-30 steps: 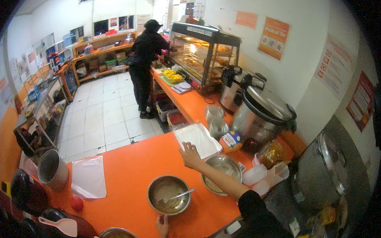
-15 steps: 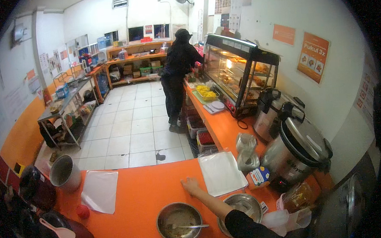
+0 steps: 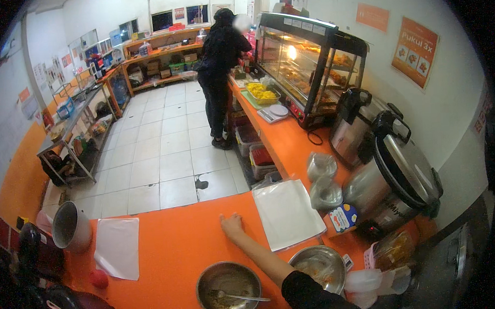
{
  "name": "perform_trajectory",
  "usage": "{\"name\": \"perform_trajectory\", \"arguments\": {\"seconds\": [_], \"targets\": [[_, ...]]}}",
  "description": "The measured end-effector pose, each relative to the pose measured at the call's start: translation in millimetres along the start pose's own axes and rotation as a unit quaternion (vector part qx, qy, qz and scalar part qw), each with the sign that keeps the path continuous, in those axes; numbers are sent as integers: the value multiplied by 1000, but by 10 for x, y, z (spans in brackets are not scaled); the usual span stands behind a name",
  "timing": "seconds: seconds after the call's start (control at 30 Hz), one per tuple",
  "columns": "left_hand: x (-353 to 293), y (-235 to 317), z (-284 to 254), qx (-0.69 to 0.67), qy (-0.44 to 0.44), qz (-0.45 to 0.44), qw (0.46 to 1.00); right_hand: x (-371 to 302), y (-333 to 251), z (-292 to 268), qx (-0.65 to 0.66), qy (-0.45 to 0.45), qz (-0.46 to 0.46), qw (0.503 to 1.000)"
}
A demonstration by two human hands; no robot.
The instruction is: The person packs multiple small food boxes into a large plastic bag, ties the bag, and places it on a counter. Then the person moves to a kitchen area, opens seasoning packets, adds them to a bowl, and transfers cooked noodles from a pot into the bowl.
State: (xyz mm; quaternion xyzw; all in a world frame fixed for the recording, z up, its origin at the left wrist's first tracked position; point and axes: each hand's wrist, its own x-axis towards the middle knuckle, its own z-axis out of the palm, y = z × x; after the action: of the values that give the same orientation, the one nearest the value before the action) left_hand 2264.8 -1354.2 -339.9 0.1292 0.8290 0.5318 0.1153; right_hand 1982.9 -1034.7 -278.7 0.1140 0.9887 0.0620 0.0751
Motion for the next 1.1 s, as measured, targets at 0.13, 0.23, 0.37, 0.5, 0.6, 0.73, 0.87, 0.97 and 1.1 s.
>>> {"name": "perform_trajectory", "arguments": {"seconds": [0.13, 0.23, 0.37, 0.5, 0.6, 0.73, 0.87, 0.97, 1.1], "targets": [[-21, -22, 69, -3, 10, -18, 1000, -25, -14, -39, -24, 27, -19, 999], [28, 37, 1, 31, -45, -32, 998, -34, -19, -93, -28, 17, -17, 999], [-1, 283, 4, -110, -38, -203, 972, -66, -76, -143, -8, 26, -17, 999], [24, 393, -17, -149, -4, -229, 962, -52, -124, -97, -67, 58, -22, 996], [9, 265, 15, -132, -20, -235, 963, 9, -131, 95, -110, 71, -16, 991], [-94, 177, 9, -136, -3, -270, 953, -38, -263, -395, -39, -28, -92, 995], [-119, 179, 46, -160, 6, -328, 931, 73, 101, -604, 49, -117, -148, 981], [-52, 244, 106, -234, 75, -320, 915, 269, 569, -429, 157, -34, -209, 965], [1, -147, 299, -426, 187, -243, 851, 586, 1266, -729, 95, -66, -187, 976]]}}
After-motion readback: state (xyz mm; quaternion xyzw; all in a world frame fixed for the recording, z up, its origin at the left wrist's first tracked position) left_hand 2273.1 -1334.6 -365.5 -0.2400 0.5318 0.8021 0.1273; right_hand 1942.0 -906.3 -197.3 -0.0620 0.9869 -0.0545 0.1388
